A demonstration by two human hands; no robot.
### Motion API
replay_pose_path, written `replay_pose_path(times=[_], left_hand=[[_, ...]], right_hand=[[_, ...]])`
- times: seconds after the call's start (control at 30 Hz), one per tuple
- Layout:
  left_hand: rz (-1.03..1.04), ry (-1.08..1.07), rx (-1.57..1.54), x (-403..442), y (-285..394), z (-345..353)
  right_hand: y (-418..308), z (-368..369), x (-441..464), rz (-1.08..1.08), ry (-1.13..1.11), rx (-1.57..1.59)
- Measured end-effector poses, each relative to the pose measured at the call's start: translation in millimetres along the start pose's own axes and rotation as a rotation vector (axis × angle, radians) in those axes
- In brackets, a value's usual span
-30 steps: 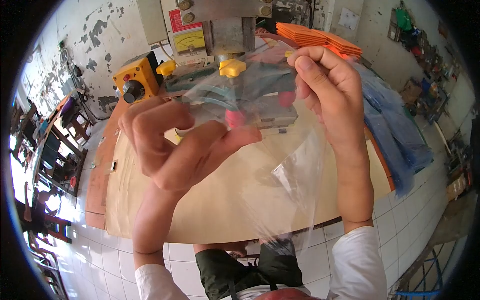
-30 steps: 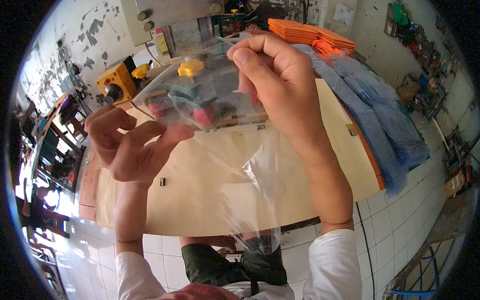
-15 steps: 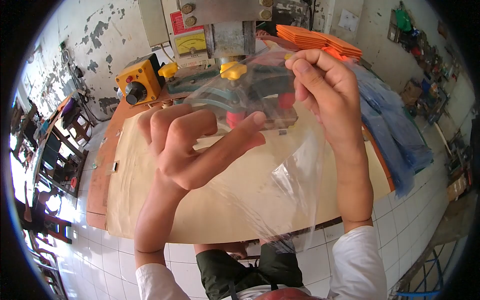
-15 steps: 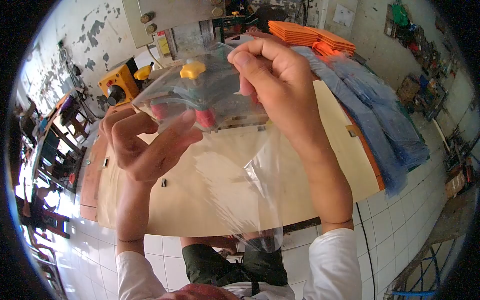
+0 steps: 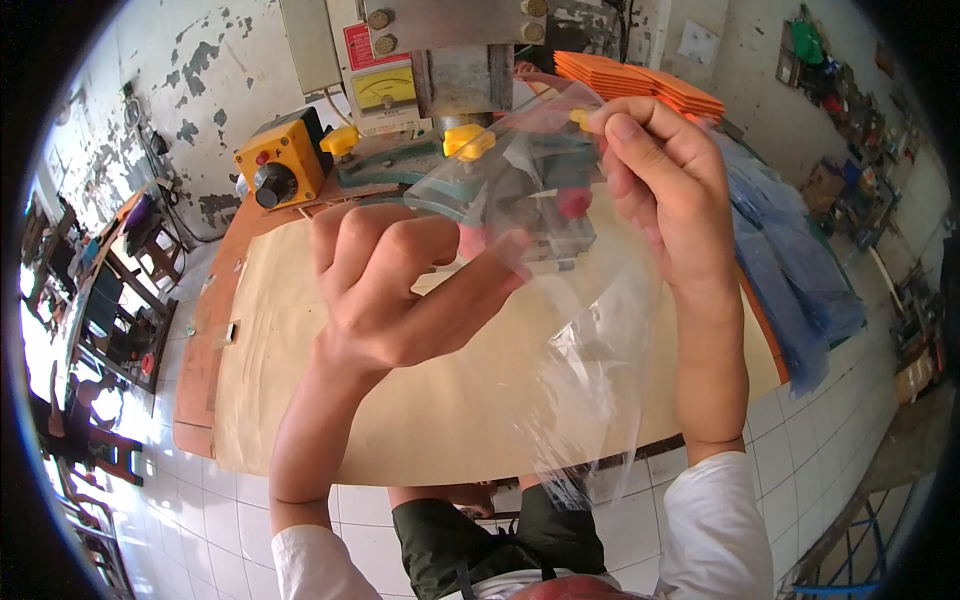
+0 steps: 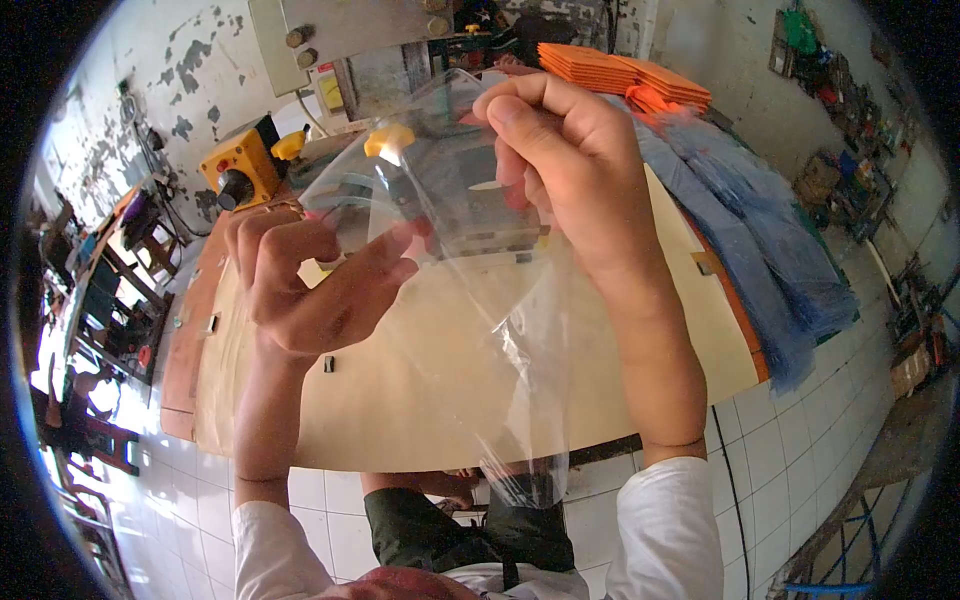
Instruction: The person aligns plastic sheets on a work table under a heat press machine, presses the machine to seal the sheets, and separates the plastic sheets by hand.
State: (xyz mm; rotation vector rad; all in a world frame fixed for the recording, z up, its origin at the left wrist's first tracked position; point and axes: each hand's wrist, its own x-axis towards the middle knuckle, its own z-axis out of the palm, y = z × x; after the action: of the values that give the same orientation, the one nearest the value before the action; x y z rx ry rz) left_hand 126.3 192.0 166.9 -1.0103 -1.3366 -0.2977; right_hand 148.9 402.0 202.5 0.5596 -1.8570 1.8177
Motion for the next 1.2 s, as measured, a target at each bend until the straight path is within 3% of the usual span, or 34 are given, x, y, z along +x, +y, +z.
replay_pose_path(times=[0.2,0.33,0.4,0.47,0.5,0.53,0.63,0.77,0.83,0.97,1.03,1.2], left_hand=[[0.005,0.015,-0.182,2,-15,0],[-0.051,-0.123,-0.256,10,-25,-17],[-0.043,-0.067,-0.245,11,-29,-16],[-0.175,-0.306,-0.321,14,-28,-25],[-0.369,-0.449,-0.368,11,-23,-26],[-0.372,-0.447,-0.367,9,-19,-25],[-0.740,-0.645,-0.580,14,-11,-23],[-0.720,-0.568,-0.658,2,-12,-13],[-0.820,-0.388,-0.934,-5,-9,-4],[-0.962,-0.189,-1.026,-2,2,4],[-1.133,-0.129,-1.166,3,4,1],[-1.225,-0.189,-1.032,3,2,-2]], right_hand=[[-3,-12,3,0.016,0.000,0.026],[-2,-16,5,0.026,-0.011,0.042],[0,-14,5,0.037,-0.015,0.026],[0,-12,4,0.033,-0.020,0.059],[1,-12,4,0.036,-0.023,0.059],[1,-13,4,0.030,-0.052,0.067],[5,-14,6,0.021,-0.079,0.084],[6,-6,4,0.018,-0.022,0.068],[7,-6,4,0.024,-0.035,0.083],[8,-6,5,0.044,-0.047,0.071],[8,-2,5,0.049,-0.029,0.049],[17,1,8,0.024,-0.008,0.022]])
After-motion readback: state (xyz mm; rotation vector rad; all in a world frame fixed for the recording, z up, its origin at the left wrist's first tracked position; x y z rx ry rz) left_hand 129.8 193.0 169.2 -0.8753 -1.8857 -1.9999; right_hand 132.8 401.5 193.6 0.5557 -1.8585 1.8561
